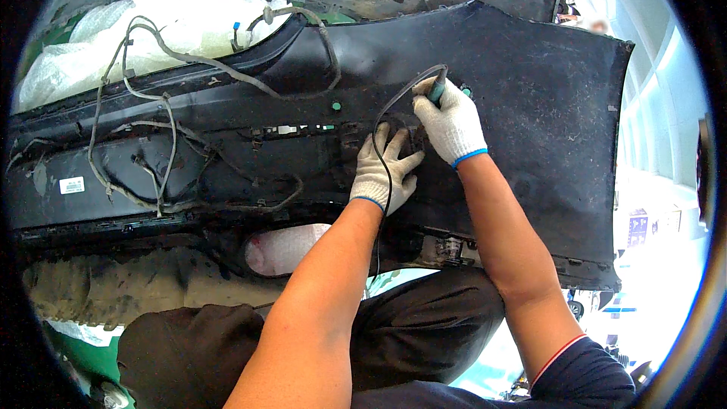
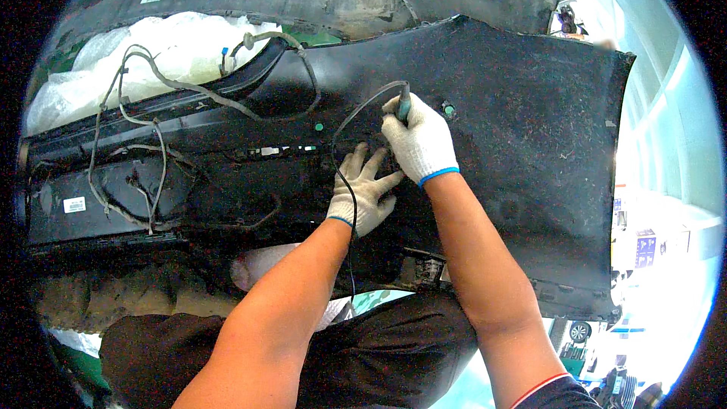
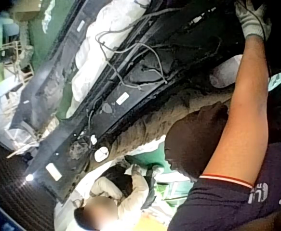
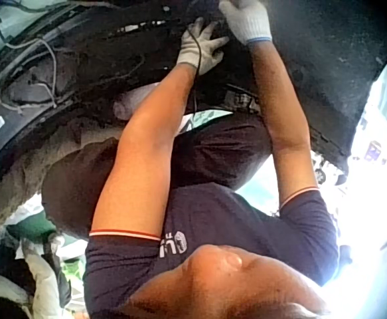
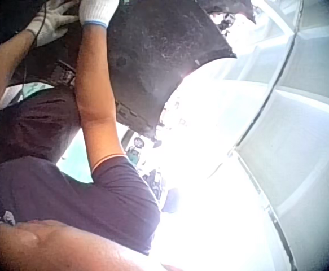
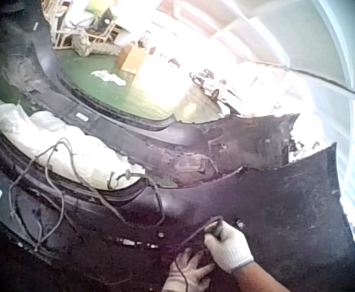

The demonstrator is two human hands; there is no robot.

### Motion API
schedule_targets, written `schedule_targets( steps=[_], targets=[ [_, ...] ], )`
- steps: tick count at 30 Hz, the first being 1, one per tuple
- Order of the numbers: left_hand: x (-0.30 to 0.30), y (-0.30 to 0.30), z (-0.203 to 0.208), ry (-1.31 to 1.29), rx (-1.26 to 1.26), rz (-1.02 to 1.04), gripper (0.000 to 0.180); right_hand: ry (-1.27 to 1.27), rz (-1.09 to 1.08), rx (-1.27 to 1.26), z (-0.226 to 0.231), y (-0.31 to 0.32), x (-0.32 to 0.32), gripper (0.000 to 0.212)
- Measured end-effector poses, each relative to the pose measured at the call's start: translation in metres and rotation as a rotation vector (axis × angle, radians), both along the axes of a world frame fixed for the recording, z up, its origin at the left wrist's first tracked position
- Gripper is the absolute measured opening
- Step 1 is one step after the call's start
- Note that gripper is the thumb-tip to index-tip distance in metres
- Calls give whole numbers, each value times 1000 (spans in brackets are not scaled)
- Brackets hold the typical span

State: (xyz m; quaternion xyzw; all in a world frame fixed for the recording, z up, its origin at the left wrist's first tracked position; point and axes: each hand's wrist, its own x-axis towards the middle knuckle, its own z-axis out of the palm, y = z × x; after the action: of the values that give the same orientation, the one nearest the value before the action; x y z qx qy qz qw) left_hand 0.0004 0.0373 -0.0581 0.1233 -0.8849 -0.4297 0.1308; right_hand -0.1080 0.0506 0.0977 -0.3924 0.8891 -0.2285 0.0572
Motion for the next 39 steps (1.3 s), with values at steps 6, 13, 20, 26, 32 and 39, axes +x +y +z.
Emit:
schedule_targets(
  steps=[6, 13, 20, 26, 32, 39],
  targets=[
    [0, -1, 1, -18, 8, -14, 59, 18, 16, -21, -3, 1, -2, 17],
    [2, -3, 5, -30, 18, -21, 58, 18, 36, -32, -5, 2, -5, 17],
    [-1, 1, -3, 11, -9, 5, 57, 14, -15, -43, 1, 0, 0, 18],
    [-3, 4, -9, 60, -14, 34, 56, -1, -31, -69, 5, 1, 0, 18],
    [-3, 4, -10, 81, 4, 43, 55, -2, -46, -25, 7, -1, 3, 18],
    [-2, 7, -11, 120, -5, 90, 53, 69, 2, -17, 7, -1, 4, 17]
  ],
)
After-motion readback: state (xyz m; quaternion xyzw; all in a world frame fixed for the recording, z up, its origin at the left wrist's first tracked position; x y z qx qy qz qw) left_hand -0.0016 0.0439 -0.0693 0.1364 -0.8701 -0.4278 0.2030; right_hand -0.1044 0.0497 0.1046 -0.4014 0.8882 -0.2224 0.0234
